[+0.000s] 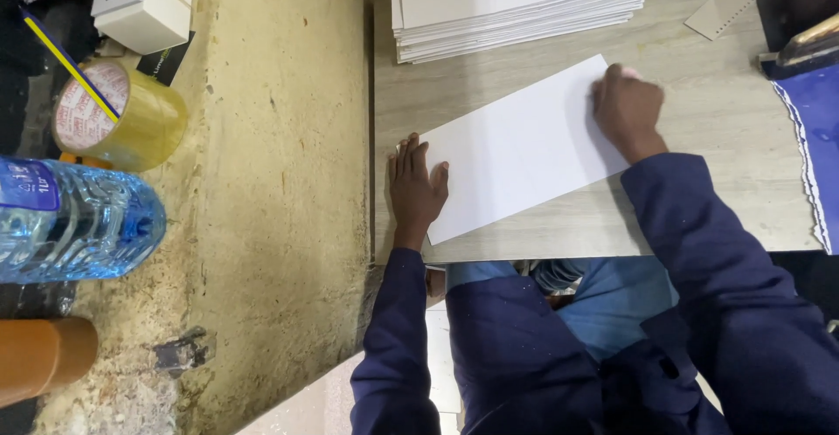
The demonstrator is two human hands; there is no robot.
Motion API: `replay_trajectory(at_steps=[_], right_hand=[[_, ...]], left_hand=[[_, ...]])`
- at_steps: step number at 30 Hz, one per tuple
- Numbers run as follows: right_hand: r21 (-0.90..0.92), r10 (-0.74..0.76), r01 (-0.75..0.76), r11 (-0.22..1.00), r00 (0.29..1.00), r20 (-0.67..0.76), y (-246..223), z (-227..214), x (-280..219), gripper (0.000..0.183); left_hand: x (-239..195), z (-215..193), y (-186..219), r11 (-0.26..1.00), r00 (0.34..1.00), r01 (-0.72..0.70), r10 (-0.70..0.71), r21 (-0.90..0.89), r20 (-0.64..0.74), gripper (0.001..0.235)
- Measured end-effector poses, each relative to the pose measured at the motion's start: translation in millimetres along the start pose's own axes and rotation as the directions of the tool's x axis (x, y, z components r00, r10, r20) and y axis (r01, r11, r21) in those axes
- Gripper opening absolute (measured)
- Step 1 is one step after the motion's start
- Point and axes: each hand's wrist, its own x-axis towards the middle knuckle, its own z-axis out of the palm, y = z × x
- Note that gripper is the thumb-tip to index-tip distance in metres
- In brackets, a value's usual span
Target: Manually folding printed covers and pressing the creases using a small hand tool to ensure a flat finish.
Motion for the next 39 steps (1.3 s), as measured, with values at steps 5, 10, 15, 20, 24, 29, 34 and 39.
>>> replay_trajectory(at_steps=[5,10,15,20,24,29,34,39], right_hand=[[0.212,-0.216,0.208,0.955,0.976,0.014,-95.5,-18.9,-36.6,0.024],[0.282,-0.157,0.147,0.948,0.988,0.011,-54.6,-15.8,16.9,0.028],[0.288,0.042,-0.044,0.957,0.999,0.016,17.7,-4.9,56.0,0.029],[0.277,0.015,-0.043,0.96,0.995,0.102,32.9,-32.5,5.3,0.029],[0.241,0.019,-0.061,0.969,0.985,0.174,49.3,-54.1,-52.8,0.033],[0.132,-0.013,-0.011,0.991,0.983,0.183,47.3,-79.2,-67.9,0.028],[0.066,-0.071,0.065,0.996,0.992,0.107,30.8,-53.8,-22.2,0.028],[0.088,-0.105,0.102,0.991,0.994,0.023,13.0,-8.0,32.9,0.03]], left_hand=[[-2.2,-6.1,4.0,1.0,0.999,0.019,-0.018,-0.023,0.038,0.055],[-1.6,-2.9,-1.1,0.998,1.0,0.018,-0.016,-0.057,0.024,0.055],[-1.0,-6.3,2.3,0.996,0.999,0.029,-0.026,-0.084,0.034,0.054],[-0.8,-10.2,3.4,0.996,0.997,0.054,-0.05,-0.076,0.058,0.054],[-2.3,-13.1,7.3,0.996,0.996,0.056,-0.051,-0.068,0.077,0.055],[-4.6,-7.6,1.2,1.0,0.993,0.001,0.0,-0.01,0.115,0.068],[-2.2,-8.4,0.4,0.999,0.994,-0.031,0.033,-0.03,0.1,0.072],[-2.7,-12.7,3.4,0.998,0.994,-0.011,0.018,-0.066,0.11,0.073]])
